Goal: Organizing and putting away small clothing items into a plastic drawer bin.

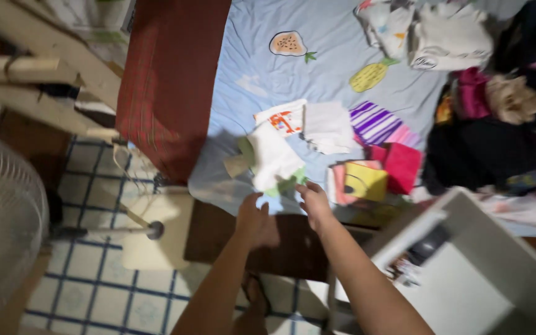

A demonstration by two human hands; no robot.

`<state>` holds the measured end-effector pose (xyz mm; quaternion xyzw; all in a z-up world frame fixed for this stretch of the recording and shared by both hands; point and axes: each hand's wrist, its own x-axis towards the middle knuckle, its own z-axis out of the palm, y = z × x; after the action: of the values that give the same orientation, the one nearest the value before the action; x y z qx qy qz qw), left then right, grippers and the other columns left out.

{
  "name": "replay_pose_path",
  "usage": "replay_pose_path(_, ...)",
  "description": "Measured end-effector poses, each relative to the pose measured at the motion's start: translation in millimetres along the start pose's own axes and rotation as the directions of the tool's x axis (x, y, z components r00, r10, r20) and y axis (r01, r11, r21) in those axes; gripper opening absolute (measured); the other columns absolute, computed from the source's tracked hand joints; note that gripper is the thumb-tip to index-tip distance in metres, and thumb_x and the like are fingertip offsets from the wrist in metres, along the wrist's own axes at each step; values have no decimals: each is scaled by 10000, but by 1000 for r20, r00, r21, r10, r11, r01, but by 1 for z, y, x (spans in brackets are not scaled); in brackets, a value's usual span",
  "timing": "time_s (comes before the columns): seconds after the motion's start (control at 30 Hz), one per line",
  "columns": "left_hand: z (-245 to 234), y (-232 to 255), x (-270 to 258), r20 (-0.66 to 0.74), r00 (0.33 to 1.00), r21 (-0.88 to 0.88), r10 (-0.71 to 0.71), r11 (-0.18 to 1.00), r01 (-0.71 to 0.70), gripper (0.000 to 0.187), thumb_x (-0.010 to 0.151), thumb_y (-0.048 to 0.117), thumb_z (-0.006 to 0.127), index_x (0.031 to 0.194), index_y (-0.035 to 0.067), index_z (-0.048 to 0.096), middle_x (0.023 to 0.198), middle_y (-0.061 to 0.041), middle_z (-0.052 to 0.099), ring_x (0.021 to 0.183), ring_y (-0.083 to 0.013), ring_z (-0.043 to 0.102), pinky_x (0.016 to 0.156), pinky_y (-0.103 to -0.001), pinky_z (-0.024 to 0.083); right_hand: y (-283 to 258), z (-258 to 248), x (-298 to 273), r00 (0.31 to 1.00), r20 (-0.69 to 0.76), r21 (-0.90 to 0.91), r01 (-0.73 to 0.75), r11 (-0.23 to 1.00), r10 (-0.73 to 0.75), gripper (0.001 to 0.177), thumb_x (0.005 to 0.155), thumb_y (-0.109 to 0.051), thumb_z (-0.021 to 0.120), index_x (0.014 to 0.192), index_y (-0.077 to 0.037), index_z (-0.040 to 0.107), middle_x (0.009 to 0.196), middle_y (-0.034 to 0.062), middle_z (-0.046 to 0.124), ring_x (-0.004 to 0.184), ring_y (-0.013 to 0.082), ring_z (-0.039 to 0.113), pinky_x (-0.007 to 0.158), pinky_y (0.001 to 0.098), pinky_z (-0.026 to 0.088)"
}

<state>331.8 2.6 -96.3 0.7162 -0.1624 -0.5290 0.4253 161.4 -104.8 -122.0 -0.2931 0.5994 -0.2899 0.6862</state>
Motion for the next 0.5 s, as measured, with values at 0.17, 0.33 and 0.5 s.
replay_pose_path(0.17,-60,-34,101,100,841,556,531,672,-490,374,886,189,699,1233,59,647,1265,-186,655,1044,-361,666,893,-428,549,55,36,81,988,-5,229,-146,962,151,585,853,-335,730,1356,-61,614,1285,76,651,1171,249,551,944,416,457)
replay_pose_path(0.33,-107,-43,199,250,734,706,632,399,-585,386,877,163,704,1230,24,631,1347,-224,597,1294,-405,531,1089,-466,434,41,88,92,982,-162,341,-34,940,94,559,779,-245,823,1262,-34,636,1106,59,704,963,238,663,787,422,557)
replay_pose_path(0.5,-99,-56,273,346,574,699,742,204,-685,656,845,143,701,1413,-87,468,1464,-329,453,1330,-508,384,1096,-533,332,51,91,126,939,-228,235,-204,950,257,542,792,-192,826,1259,23,655,1077,114,682,936,277,654,789,432,554)
